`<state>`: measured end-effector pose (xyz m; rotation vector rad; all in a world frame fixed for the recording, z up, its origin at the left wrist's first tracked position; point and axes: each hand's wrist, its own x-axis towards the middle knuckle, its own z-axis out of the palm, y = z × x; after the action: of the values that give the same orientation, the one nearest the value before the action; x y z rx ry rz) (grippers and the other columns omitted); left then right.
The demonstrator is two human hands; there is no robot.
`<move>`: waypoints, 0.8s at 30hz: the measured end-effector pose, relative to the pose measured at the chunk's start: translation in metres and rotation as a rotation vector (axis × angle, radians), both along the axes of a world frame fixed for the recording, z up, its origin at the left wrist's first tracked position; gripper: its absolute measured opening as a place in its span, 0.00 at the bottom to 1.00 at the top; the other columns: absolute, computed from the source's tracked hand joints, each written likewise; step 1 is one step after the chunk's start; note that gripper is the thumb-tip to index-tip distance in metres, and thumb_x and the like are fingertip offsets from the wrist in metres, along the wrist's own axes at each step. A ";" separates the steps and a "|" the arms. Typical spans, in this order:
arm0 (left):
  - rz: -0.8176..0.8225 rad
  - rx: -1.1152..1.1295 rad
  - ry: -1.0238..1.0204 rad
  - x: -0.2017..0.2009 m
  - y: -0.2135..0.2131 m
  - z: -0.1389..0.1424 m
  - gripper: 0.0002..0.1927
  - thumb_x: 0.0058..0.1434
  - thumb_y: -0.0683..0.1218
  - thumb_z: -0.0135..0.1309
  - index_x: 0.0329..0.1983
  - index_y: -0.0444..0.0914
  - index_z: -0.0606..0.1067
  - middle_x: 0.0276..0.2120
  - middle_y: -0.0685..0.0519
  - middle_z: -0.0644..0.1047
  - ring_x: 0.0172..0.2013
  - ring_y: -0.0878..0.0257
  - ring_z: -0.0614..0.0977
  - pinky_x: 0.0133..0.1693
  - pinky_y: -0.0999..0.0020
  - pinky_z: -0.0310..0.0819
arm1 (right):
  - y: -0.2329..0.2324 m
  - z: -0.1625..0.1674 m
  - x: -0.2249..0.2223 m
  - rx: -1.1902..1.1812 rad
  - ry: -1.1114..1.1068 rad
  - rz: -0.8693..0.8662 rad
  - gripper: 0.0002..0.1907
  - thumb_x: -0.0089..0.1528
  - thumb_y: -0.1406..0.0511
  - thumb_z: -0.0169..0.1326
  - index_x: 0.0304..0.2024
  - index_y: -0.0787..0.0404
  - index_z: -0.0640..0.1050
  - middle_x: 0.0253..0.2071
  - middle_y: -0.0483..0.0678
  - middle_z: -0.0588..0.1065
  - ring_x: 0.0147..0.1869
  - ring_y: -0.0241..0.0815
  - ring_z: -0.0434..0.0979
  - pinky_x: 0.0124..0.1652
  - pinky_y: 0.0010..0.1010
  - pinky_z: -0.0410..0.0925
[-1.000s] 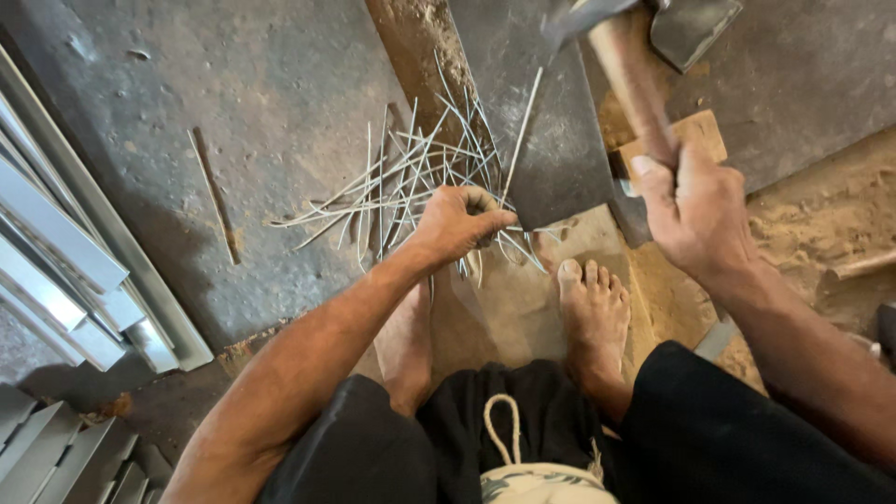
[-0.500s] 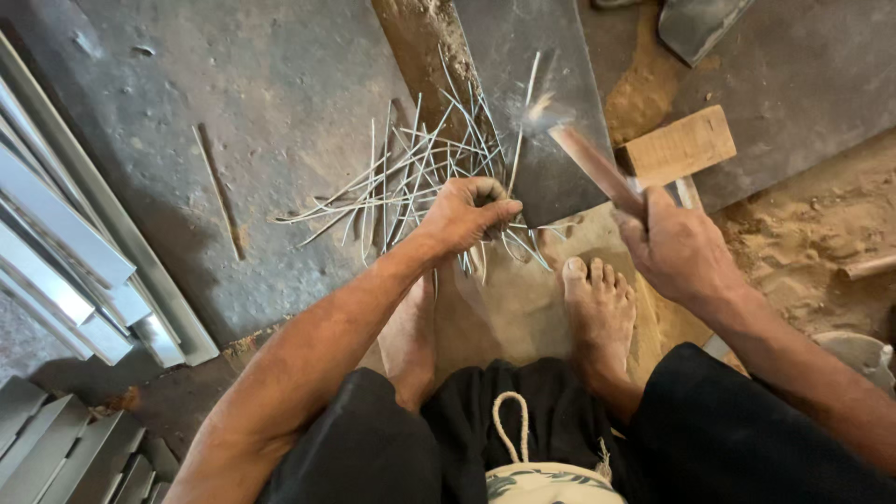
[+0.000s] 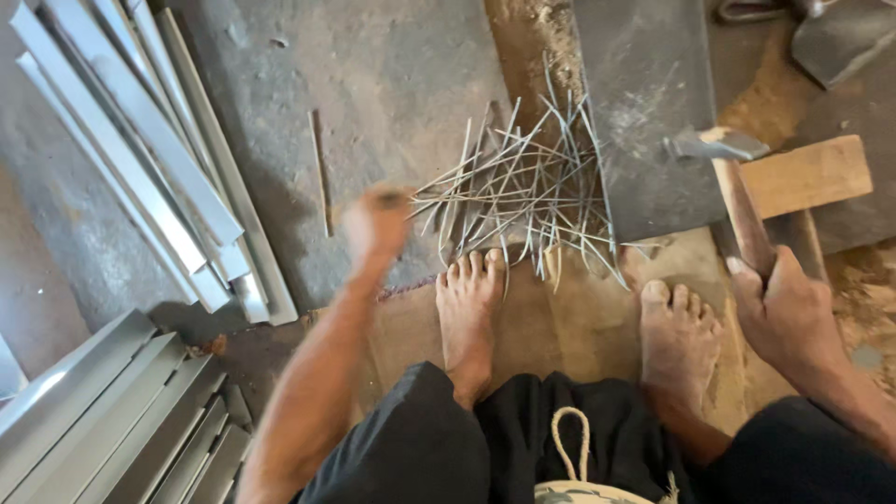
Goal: The person stands at a steel plate on the workshop floor and straightens pieces of wire by holding each piece against the plate and hammering it flat. They repeatedly pick wires from a pile, hammer them, and set the straightened pieces aside, working one piece at a time.
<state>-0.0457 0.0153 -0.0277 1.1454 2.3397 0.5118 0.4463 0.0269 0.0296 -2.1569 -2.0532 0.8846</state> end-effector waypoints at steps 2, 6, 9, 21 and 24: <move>-0.033 -0.122 0.211 -0.054 -0.025 0.006 0.11 0.58 0.55 0.64 0.35 0.44 0.85 0.31 0.44 0.83 0.34 0.46 0.84 0.39 0.51 0.78 | -0.008 -0.004 0.005 -0.028 0.001 -0.031 0.21 0.72 0.56 0.51 0.50 0.72 0.74 0.32 0.72 0.75 0.41 0.74 0.78 0.41 0.56 0.70; -0.156 0.009 0.520 -0.082 -0.057 0.018 0.21 0.52 0.55 0.68 0.43 0.38 0.82 0.38 0.42 0.80 0.40 0.43 0.81 0.39 0.49 0.75 | -0.012 -0.003 0.005 -0.014 -0.025 -0.008 0.21 0.75 0.55 0.51 0.49 0.72 0.75 0.31 0.70 0.75 0.39 0.72 0.78 0.43 0.55 0.70; -0.300 0.177 0.322 -0.056 -0.043 0.016 0.11 0.62 0.49 0.61 0.46 0.45 0.82 0.46 0.51 0.80 0.47 0.51 0.81 0.50 0.56 0.78 | -0.009 0.000 -0.001 -0.026 -0.049 -0.006 0.22 0.76 0.56 0.51 0.44 0.73 0.73 0.30 0.70 0.75 0.38 0.70 0.79 0.42 0.54 0.71; -0.659 0.069 0.029 -0.007 0.063 0.014 0.07 0.61 0.49 0.63 0.39 0.43 0.81 0.39 0.49 0.82 0.40 0.50 0.84 0.42 0.55 0.77 | -0.008 0.001 -0.003 -0.011 -0.081 0.035 0.18 0.72 0.59 0.51 0.47 0.73 0.73 0.29 0.69 0.75 0.39 0.71 0.78 0.41 0.55 0.71; -0.608 0.058 -0.150 -0.019 0.069 0.038 0.09 0.60 0.50 0.64 0.37 0.41 0.81 0.34 0.48 0.83 0.35 0.54 0.86 0.39 0.58 0.79 | -0.008 -0.003 -0.001 -0.096 -0.072 -0.008 0.21 0.72 0.57 0.51 0.49 0.73 0.72 0.29 0.69 0.75 0.35 0.70 0.79 0.38 0.55 0.71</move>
<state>-0.0643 0.0847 0.0107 1.6871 1.7346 0.4197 0.4453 0.0189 0.0269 -2.2762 -2.0739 0.9368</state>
